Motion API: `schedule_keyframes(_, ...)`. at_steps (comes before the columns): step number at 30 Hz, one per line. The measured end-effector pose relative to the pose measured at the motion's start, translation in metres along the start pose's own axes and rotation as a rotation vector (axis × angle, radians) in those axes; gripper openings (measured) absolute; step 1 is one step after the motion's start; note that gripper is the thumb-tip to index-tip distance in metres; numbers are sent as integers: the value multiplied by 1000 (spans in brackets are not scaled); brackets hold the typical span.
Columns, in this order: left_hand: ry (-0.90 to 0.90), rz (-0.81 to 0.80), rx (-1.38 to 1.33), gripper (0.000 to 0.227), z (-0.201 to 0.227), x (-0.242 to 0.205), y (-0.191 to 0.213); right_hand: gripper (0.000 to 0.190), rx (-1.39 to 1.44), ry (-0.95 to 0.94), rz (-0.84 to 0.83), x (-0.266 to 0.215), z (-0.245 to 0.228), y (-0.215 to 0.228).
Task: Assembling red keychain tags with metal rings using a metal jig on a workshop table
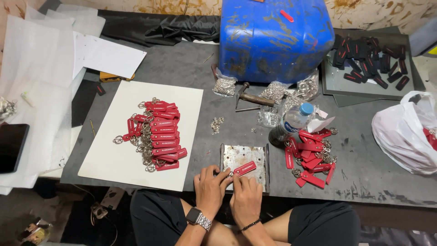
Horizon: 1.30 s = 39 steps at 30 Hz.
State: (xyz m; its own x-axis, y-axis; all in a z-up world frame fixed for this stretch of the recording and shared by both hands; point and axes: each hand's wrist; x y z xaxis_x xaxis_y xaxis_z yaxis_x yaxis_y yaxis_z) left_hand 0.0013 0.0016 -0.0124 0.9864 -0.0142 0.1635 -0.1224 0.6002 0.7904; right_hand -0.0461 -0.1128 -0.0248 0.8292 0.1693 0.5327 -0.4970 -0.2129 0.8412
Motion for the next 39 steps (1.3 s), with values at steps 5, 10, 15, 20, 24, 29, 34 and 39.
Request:
schedule_keyframes(5,19,-30,0,28,0,-4,1,34,258,-92,76,-1,12,31)
schedule_keyframes(10,35,-54,-4,35,-5,-6,-4,28,442,-329,168,-13,25,53)
schedule_keyframes(15,147,-92,-174,48,-20,-5,-6,22,448,-394,166,-5,35,61)
schedule_keyframes(20,138,-65,-165,29,-12,-5,-1,24,421,-158,160,22,29,43)
schedule_keyframes(24,132,-24,-149,23,-9,-6,-3,31,279,65,46,25,26,8)
schedule_keyframes(29,109,4,-169,17,-8,-6,-1,37,260,251,6,26,29,21)
schedule_keyframes(34,107,-2,-156,16,-5,-4,4,42,290,452,-92,28,59,37)
schedule_keyframes(39,100,-22,-157,14,-4,-4,6,27,357,343,-37,35,66,48)
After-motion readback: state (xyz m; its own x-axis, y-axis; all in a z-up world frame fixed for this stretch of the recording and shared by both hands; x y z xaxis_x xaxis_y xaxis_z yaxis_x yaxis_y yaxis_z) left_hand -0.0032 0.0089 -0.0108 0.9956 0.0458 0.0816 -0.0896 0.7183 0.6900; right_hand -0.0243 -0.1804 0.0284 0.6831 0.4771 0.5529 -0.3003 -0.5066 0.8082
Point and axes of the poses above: each hand's wrist, its own x-axis towards the middle knuckle, its own y-axis out of the back of the hand, z = x × y, and after that the axes turned 13 degrees about y, right-handed
